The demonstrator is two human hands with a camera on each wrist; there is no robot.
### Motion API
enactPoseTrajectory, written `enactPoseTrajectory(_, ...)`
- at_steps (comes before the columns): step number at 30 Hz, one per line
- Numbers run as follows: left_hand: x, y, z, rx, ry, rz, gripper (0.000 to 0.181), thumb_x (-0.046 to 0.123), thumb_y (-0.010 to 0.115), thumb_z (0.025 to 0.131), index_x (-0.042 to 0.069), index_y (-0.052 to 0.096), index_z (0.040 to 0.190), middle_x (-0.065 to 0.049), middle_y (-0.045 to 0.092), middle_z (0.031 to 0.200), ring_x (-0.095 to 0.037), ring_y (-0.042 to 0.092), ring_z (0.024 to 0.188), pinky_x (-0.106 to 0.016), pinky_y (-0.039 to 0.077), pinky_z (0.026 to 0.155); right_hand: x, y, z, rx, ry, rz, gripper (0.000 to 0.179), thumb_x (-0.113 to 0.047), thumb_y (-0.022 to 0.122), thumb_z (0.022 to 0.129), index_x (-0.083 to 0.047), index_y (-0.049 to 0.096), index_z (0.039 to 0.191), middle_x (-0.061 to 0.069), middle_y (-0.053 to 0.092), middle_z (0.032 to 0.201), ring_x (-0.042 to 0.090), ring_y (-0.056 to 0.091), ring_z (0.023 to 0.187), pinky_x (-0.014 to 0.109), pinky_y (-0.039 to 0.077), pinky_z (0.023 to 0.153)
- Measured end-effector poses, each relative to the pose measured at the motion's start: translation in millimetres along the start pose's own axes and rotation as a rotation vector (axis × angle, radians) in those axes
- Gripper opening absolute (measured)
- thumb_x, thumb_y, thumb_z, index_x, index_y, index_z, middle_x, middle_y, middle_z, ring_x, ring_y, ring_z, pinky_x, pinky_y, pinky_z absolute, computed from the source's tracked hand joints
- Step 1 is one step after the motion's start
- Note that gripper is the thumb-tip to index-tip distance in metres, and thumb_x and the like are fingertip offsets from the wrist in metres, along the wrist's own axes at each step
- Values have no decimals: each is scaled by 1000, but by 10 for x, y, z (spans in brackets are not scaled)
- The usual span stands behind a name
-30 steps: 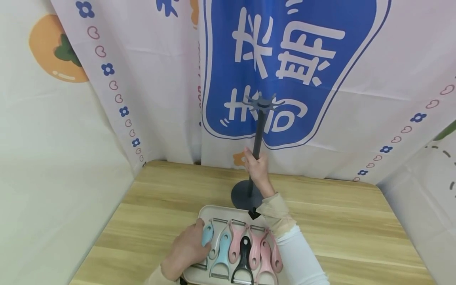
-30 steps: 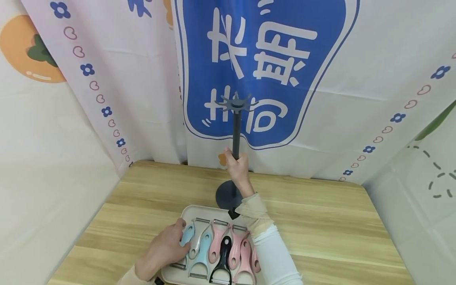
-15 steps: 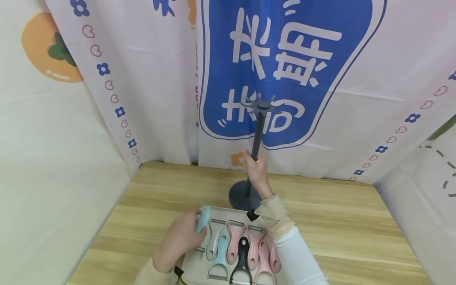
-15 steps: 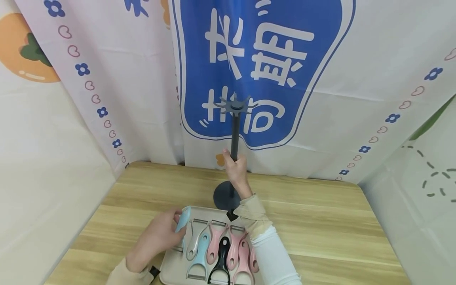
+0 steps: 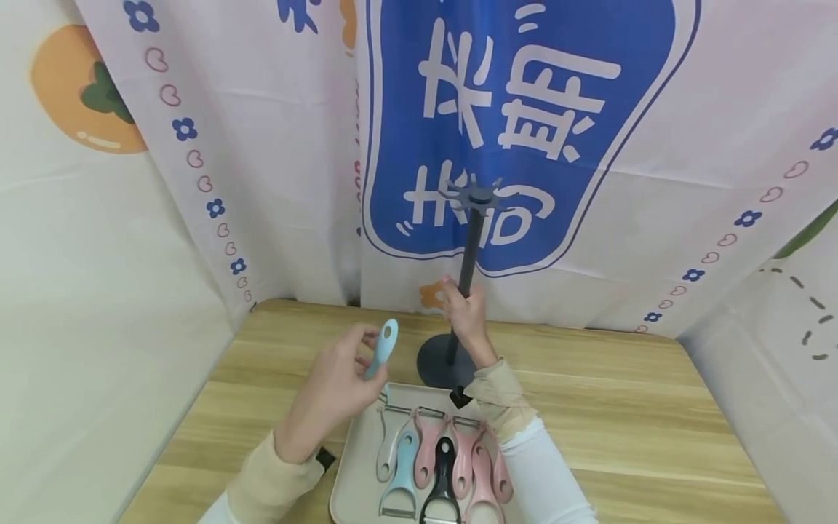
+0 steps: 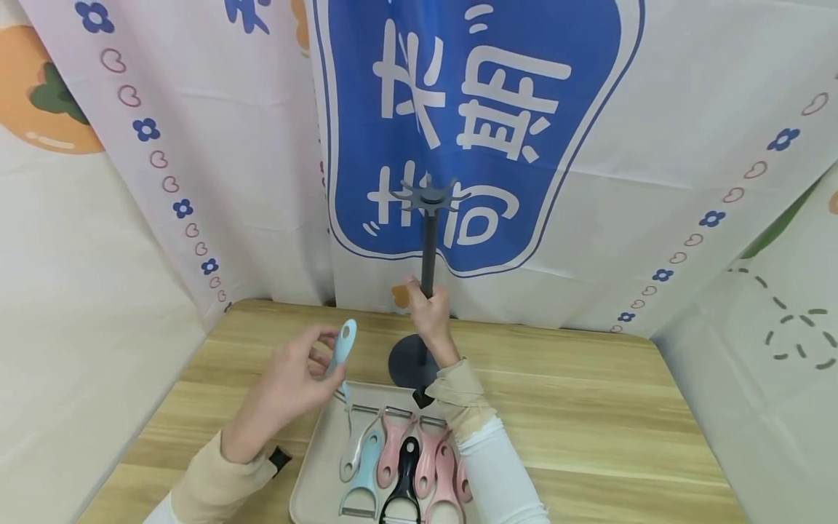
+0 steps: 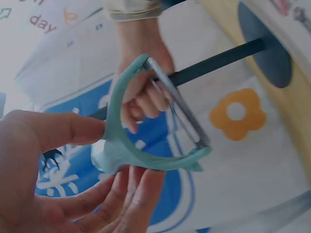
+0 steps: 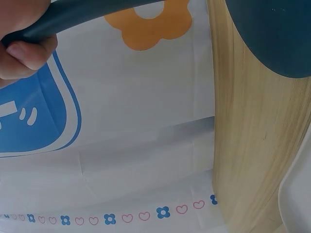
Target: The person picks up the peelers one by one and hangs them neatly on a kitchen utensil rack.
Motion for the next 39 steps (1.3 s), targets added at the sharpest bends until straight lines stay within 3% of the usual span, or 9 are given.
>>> enactPoseTrajectory(4, 276, -110, 138, 93, 190, -12, 45, 0, 82, 84, -1, 65, 125, -14, 69, 107, -21, 74, 78, -28, 63, 69, 1, -42, -3, 17, -3, -21, 55, -16, 57, 110, -17, 41, 58, -12, 37, 46, 4, 31, 36, 22, 26, 37)
enactPoseTrajectory(6, 398, -155, 191, 132, 255, -23, 45, 0, 83, 84, -1, 65, 125, -14, 69, 107, -21, 74, 78, -27, 63, 70, -10, -50, -9, 21, -9, -30, 55, -13, 56, 110, -17, 41, 57, -12, 37, 46, 5, 31, 36, 22, 26, 37)
enactPoseTrajectory(14, 824, -291, 375, 213, 387, -64, 47, 5, 85, 86, 1, 67, 130, -11, 71, 110, -18, 74, 82, -26, 64, 73, -28, -59, -22, 25, -38, -52, 54, -9, 54, 109, -17, 43, 57, -13, 39, 45, 4, 32, 36, 21, 26, 37)
enactPoseTrajectory(19, 964, -344, 504, 248, 428, -96, 49, 7, 85, 87, 1, 66, 131, -12, 72, 111, -21, 75, 83, -31, 65, 72, -14, -64, -40, 27, -23, -41, 54, -19, 58, 109, -17, 46, 57, -13, 39, 45, 4, 32, 36, 21, 25, 37)
enactPoseTrajectory(23, 990, -369, 611, 274, 430, -122, 48, 7, 85, 87, 1, 66, 131, -13, 73, 112, -23, 77, 84, -33, 65, 73, -2, -60, -43, 39, -13, -65, 55, -22, 59, 109, -18, 46, 56, -12, 39, 44, 4, 32, 36, 22, 25, 38)
enactPoseTrajectory(32, 1081, -375, 782, 303, 451, -153, 46, 7, 83, 88, 1, 66, 130, -14, 72, 114, -29, 76, 83, -36, 66, 73, -3, -32, -46, 32, -20, -51, 56, -13, 57, 109, -15, 44, 55, -12, 39, 44, 4, 32, 36, 22, 25, 38)
enactPoseTrajectory(39, 1219, -395, 879, 337, 494, -168, 44, 6, 83, 88, 0, 67, 129, -14, 70, 113, -22, 75, 81, -32, 65, 73, -19, -46, -6, 61, -4, -80, 55, -21, 61, 109, -13, 50, 56, -9, 43, 44, 5, 35, 36, 21, 29, 40)
Point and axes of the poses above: each hand's wrist, its own z-axis towards the middle knuckle, its own y-axis out of the palm, x = y × z, the point moved 7 cm from there along z, towards the middle knuckle
